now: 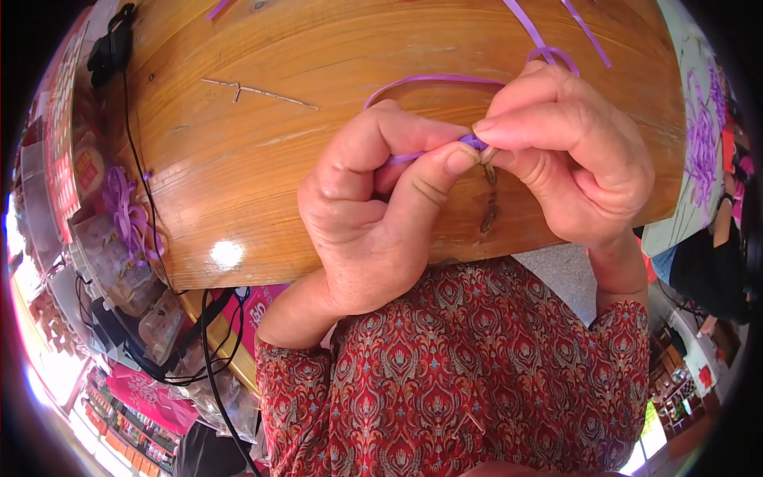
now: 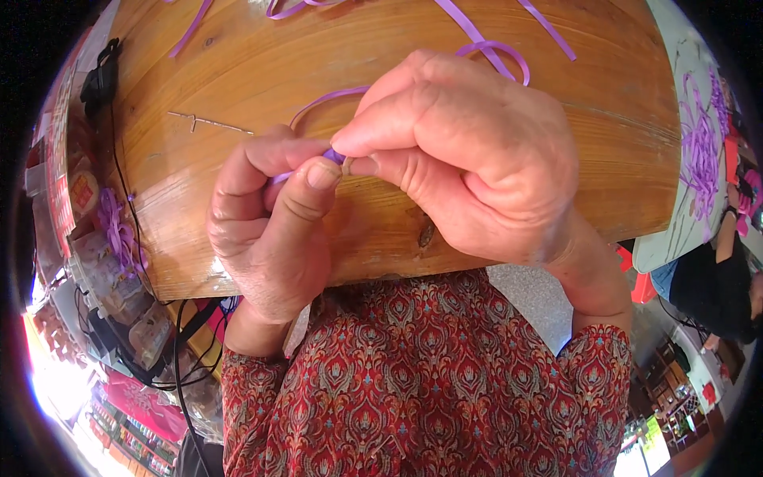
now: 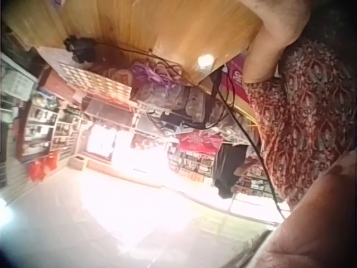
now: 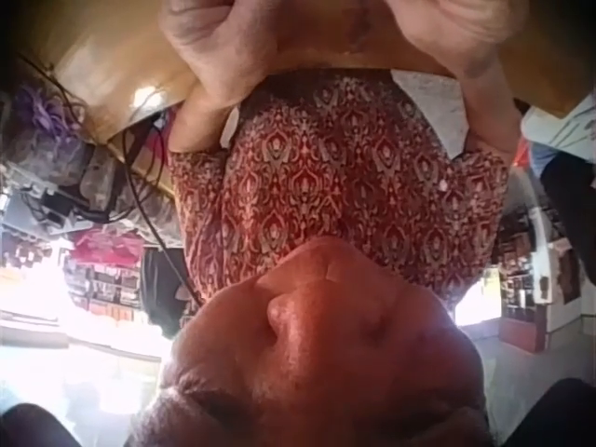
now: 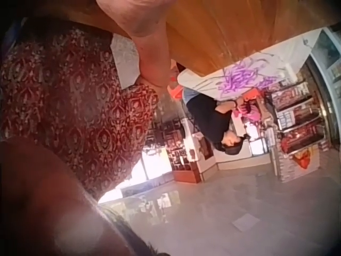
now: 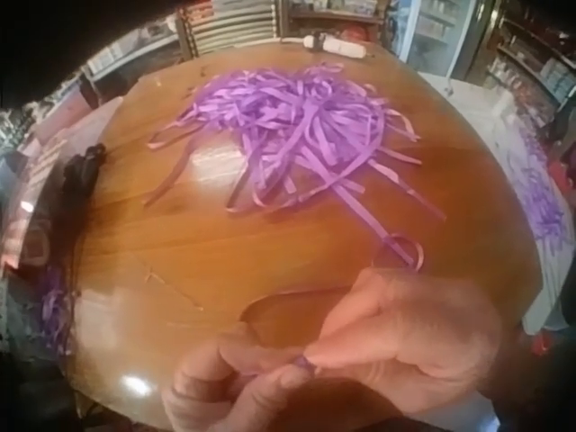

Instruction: The person picks up a purple ribbon and ties a series of knots along its length by hand. After completing the knots, the person places the ribbon onto a pile of other purple ribbons on the wooden table.

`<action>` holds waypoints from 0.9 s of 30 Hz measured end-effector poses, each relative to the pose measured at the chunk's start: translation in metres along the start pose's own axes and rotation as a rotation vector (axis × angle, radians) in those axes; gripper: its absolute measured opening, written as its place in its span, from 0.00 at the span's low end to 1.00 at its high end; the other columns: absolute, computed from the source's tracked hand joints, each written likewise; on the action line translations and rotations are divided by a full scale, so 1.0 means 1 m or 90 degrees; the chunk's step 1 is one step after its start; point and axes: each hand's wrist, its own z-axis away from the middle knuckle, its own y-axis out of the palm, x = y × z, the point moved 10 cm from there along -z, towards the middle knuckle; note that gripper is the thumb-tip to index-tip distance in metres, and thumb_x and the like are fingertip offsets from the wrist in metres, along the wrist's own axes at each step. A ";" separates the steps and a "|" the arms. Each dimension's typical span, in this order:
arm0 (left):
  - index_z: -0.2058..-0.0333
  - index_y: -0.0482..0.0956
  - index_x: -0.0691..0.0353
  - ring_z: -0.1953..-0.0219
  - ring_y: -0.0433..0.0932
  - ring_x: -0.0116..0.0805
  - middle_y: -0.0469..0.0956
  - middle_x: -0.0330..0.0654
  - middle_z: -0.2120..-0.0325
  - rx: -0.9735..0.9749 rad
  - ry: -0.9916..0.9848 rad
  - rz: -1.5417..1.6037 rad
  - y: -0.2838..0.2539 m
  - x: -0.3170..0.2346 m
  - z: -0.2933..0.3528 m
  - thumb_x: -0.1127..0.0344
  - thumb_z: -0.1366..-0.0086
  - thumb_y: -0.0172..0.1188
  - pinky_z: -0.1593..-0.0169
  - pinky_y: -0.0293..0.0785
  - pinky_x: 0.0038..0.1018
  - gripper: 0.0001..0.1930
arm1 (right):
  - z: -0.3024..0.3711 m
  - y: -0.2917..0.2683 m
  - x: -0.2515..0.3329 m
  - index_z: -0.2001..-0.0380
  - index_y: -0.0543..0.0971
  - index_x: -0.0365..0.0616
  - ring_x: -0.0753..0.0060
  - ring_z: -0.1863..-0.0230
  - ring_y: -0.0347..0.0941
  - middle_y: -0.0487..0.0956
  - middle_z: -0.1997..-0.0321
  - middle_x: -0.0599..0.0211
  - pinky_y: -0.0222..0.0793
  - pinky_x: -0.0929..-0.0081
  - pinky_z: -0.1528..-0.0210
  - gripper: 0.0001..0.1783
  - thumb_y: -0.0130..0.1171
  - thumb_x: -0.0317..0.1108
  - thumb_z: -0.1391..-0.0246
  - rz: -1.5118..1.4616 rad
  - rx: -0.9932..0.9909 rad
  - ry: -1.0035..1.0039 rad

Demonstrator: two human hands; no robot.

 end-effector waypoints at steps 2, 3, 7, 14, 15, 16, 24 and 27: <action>0.67 0.76 0.66 0.78 0.60 0.09 0.73 0.28 0.76 0.016 -0.002 0.001 0.001 0.001 0.000 0.79 0.41 0.60 0.75 0.56 0.09 0.04 | 0.000 0.000 -0.003 0.68 0.78 0.35 0.70 0.75 0.69 0.76 0.71 0.58 0.63 0.77 0.73 0.10 0.64 0.20 0.58 -0.018 0.008 0.010; 0.67 0.76 0.66 0.78 0.60 0.10 0.72 0.28 0.76 0.031 -0.004 0.002 0.002 0.001 0.000 0.79 0.41 0.60 0.75 0.56 0.09 0.04 | 0.000 0.001 -0.006 0.68 0.78 0.35 0.70 0.75 0.70 0.76 0.71 0.59 0.63 0.77 0.73 0.10 0.64 0.20 0.57 -0.052 0.018 0.024; 0.67 0.74 0.64 0.76 0.59 0.16 0.68 0.31 0.77 0.031 -0.060 0.024 0.005 0.004 0.002 0.77 0.41 0.59 0.71 0.55 0.13 0.04 | -0.001 0.003 -0.007 0.68 0.78 0.35 0.72 0.75 0.70 0.76 0.72 0.60 0.63 0.78 0.73 0.10 0.64 0.21 0.57 -0.107 0.040 0.021; 0.66 0.75 0.64 0.77 0.61 0.13 0.72 0.30 0.75 0.008 -0.048 0.068 0.003 0.004 -0.001 0.76 0.40 0.59 0.73 0.57 0.12 0.03 | -0.007 0.000 -0.007 0.66 0.78 0.34 0.71 0.73 0.71 0.77 0.70 0.58 0.64 0.79 0.72 0.13 0.66 0.24 0.59 -0.063 0.045 0.014; 0.66 0.76 0.65 0.76 0.61 0.10 0.74 0.29 0.74 -0.004 -0.047 0.105 0.002 0.006 -0.001 0.77 0.40 0.60 0.72 0.58 0.09 0.04 | -0.007 -0.001 -0.005 0.64 0.78 0.33 0.70 0.73 0.72 0.78 0.69 0.58 0.65 0.78 0.72 0.16 0.66 0.25 0.59 -0.023 0.047 -0.001; 0.66 0.76 0.65 0.76 0.61 0.10 0.74 0.29 0.74 -0.004 -0.044 0.105 0.002 0.006 -0.001 0.77 0.40 0.60 0.72 0.58 0.09 0.04 | -0.007 -0.001 -0.003 0.62 0.78 0.32 0.70 0.72 0.73 0.78 0.69 0.57 0.66 0.78 0.71 0.18 0.67 0.27 0.60 0.018 0.048 -0.017; 0.65 0.78 0.65 0.77 0.58 0.12 0.69 0.26 0.77 0.008 -0.077 0.020 -0.001 0.011 0.000 0.75 0.41 0.62 0.73 0.56 0.11 0.05 | -0.003 -0.006 -0.003 0.60 0.78 0.31 0.70 0.74 0.73 0.78 0.69 0.58 0.67 0.77 0.72 0.22 0.67 0.30 0.61 0.083 0.042 0.025; 0.65 0.78 0.65 0.77 0.57 0.13 0.67 0.27 0.77 0.004 -0.103 -0.018 -0.003 0.012 0.000 0.75 0.42 0.63 0.73 0.56 0.12 0.05 | 0.000 -0.002 -0.001 0.62 0.79 0.32 0.70 0.75 0.71 0.77 0.71 0.59 0.66 0.77 0.74 0.20 0.67 0.30 0.61 0.113 0.059 -0.025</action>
